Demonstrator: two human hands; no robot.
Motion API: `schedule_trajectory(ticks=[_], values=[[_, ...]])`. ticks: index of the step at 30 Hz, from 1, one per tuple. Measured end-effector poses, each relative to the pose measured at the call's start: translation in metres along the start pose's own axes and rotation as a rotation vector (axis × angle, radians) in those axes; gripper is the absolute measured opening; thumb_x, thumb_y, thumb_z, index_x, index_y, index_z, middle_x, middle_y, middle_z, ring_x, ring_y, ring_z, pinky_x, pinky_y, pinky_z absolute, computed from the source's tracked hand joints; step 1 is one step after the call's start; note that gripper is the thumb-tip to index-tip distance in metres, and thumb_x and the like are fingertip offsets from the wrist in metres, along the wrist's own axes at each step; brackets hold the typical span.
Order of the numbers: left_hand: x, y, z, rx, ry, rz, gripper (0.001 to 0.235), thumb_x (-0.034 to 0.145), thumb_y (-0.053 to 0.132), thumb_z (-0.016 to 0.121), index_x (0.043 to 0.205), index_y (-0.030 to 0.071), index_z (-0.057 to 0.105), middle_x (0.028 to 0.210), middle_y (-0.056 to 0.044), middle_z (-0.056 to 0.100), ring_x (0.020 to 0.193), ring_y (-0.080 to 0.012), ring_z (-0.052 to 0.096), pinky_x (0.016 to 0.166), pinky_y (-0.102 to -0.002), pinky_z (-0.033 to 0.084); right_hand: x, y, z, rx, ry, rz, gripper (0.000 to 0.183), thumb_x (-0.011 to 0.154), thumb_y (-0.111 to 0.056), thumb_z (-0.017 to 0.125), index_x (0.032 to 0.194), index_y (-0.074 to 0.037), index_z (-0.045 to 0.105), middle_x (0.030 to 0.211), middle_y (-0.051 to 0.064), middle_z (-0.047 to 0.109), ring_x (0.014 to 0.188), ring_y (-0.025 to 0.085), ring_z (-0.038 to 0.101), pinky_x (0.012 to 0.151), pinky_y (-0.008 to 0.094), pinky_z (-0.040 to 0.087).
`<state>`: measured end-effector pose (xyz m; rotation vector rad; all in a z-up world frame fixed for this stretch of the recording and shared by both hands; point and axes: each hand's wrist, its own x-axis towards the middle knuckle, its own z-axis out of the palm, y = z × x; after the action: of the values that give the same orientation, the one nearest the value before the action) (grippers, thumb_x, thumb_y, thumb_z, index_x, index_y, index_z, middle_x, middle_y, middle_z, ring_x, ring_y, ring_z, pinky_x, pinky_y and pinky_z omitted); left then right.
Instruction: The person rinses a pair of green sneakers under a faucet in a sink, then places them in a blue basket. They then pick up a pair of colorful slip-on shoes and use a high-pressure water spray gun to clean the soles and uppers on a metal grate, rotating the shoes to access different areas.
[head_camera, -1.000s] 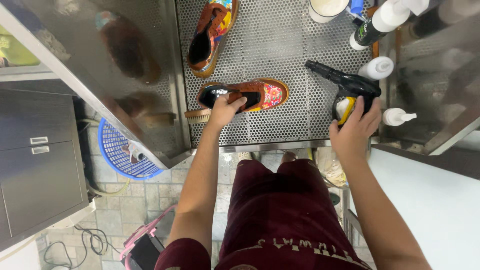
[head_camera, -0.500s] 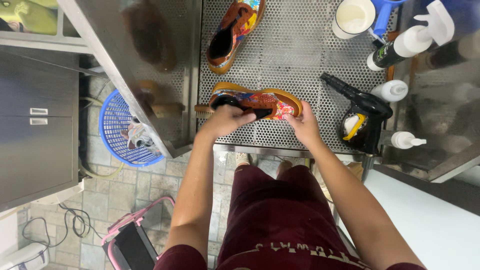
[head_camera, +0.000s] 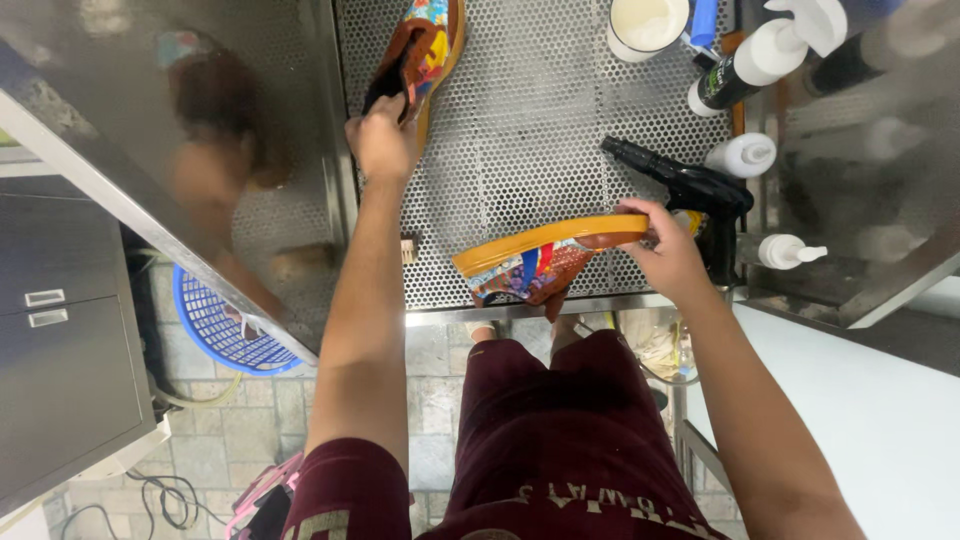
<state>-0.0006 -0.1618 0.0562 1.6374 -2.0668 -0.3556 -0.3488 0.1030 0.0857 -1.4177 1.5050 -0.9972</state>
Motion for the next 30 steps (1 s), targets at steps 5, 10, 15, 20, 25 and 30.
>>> schedule_trajectory(ticks=[5,10,15,20,25,30], values=[[-0.040,0.024,-0.057,-0.571,0.007,-0.001,0.040,0.085,-0.004,0.074,0.125,0.001,0.071,0.095,-0.008,0.065,0.090,-0.0166,0.065,0.086,-0.027,0.050,0.025,0.019,0.016,-0.105,0.129,0.091,0.060,0.090,0.008,0.067,0.146,-0.007,0.052,0.127,0.011,0.068,0.107,0.018,0.068,0.092,0.032,0.054],[-0.087,0.038,-0.092,-0.922,-0.056,-0.036,0.038,0.090,-0.010,0.073,0.127,0.000,0.070,0.100,-0.003,0.063,0.092,-0.0103,0.057,0.084,-0.023,0.046,0.054,0.023,0.023,-0.345,0.185,0.139,0.069,0.086,0.007,0.070,0.151,-0.005,0.049,0.121,0.018,0.067,0.103,0.027,0.067,0.085,0.036,0.055],[-0.111,0.050,-0.114,-1.013,-0.084,-0.027,0.040,0.090,-0.009,0.075,0.128,-0.001,0.069,0.101,-0.002,0.062,0.093,-0.0090,0.055,0.084,-0.022,0.046,0.065,-0.027,0.032,-0.853,0.388,-0.275,0.069,0.076,0.009,0.069,0.142,0.002,0.052,0.136,0.023,0.062,0.122,0.040,0.057,0.104,0.044,0.051],[-0.122,0.058,-0.129,-1.073,-0.146,-0.080,0.038,0.090,-0.007,0.076,0.126,0.003,0.071,0.105,-0.002,0.066,0.098,-0.0104,0.059,0.087,-0.025,0.048,0.088,-0.079,0.058,0.122,0.155,-0.162,0.056,0.099,-0.002,0.061,0.152,-0.005,0.046,0.148,0.015,0.056,0.131,0.031,0.056,0.112,0.041,0.049],[-0.131,0.072,-0.146,-0.216,0.049,0.419,0.034,0.083,0.003,0.080,0.112,0.019,0.077,0.102,0.009,0.068,0.092,-0.0125,0.061,0.102,-0.036,0.042,0.095,-0.112,0.071,1.059,-0.110,-0.033,0.062,0.103,-0.039,0.060,0.155,-0.014,0.037,0.153,0.010,0.052,0.138,0.029,0.053,0.114,0.050,0.046],[-0.142,0.099,-0.149,0.113,0.283,0.553,0.039,0.078,0.016,0.078,0.116,0.024,0.081,0.113,0.011,0.070,0.103,-0.0172,0.060,0.111,-0.042,0.035,0.089,-0.116,0.074,1.388,-0.020,0.072,0.073,0.099,-0.056,0.064,0.154,-0.012,0.045,0.157,0.005,0.053,0.150,0.028,0.048,0.130,0.053,0.037]])
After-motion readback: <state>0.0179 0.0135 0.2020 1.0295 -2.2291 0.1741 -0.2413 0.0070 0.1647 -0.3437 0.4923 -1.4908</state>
